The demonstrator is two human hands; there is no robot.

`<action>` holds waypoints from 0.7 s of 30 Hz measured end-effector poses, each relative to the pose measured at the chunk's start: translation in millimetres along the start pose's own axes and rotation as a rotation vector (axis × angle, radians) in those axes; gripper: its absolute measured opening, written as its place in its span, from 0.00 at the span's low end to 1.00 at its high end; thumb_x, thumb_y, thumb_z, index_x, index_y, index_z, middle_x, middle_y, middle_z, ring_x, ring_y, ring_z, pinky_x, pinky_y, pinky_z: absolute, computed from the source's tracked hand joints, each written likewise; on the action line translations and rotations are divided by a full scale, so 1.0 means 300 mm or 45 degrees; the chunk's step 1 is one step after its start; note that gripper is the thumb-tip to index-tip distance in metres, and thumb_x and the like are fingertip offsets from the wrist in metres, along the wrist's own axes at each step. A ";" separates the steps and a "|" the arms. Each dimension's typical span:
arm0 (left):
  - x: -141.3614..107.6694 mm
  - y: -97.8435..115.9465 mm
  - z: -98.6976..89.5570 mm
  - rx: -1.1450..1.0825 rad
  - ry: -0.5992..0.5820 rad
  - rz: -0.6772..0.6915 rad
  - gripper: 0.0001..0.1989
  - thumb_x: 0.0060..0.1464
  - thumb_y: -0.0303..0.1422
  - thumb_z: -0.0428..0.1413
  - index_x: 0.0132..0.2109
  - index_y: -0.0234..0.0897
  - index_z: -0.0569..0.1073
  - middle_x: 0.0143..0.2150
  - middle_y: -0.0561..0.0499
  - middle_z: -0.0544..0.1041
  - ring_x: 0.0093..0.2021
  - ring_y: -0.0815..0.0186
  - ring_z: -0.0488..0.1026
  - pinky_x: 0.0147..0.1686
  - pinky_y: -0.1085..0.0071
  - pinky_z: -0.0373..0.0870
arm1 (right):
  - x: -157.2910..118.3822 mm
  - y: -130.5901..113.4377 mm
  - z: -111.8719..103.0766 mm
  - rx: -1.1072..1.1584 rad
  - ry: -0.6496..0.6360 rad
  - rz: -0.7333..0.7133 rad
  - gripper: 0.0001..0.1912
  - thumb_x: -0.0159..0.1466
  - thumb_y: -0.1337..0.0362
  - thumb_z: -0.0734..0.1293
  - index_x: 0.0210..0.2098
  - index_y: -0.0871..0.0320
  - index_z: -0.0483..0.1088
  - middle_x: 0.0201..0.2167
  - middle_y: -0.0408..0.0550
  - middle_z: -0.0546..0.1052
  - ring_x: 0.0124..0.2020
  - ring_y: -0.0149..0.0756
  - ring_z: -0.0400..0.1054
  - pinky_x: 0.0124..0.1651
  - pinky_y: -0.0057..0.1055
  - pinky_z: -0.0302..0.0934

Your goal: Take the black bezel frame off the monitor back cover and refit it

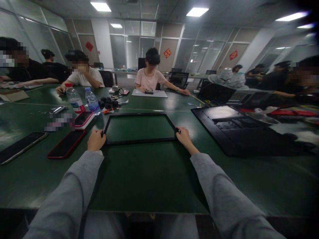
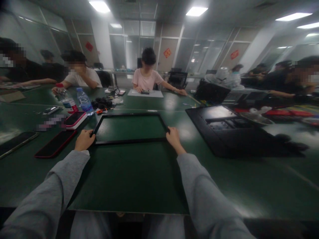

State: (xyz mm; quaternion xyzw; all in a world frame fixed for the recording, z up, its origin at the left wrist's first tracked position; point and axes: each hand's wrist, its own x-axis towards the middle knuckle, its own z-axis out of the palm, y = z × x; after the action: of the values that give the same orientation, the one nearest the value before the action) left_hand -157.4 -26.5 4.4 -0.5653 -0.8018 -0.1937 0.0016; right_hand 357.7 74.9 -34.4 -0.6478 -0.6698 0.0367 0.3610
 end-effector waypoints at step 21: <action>-0.002 -0.003 -0.006 -0.018 -0.022 -0.025 0.24 0.61 0.40 0.48 0.61 0.37 0.72 0.61 0.36 0.70 0.56 0.48 0.72 0.51 0.55 0.71 | -0.012 0.019 0.004 0.126 -0.025 -0.088 0.27 0.57 0.70 0.59 0.54 0.60 0.76 0.53 0.56 0.78 0.54 0.45 0.69 0.62 0.47 0.61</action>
State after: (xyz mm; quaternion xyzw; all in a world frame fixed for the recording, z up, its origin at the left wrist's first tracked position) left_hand -158.6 -27.8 5.7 -0.5589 -0.8060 -0.1946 -0.0113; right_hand 361.4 73.1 -39.9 -0.6054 -0.6927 0.0637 0.3869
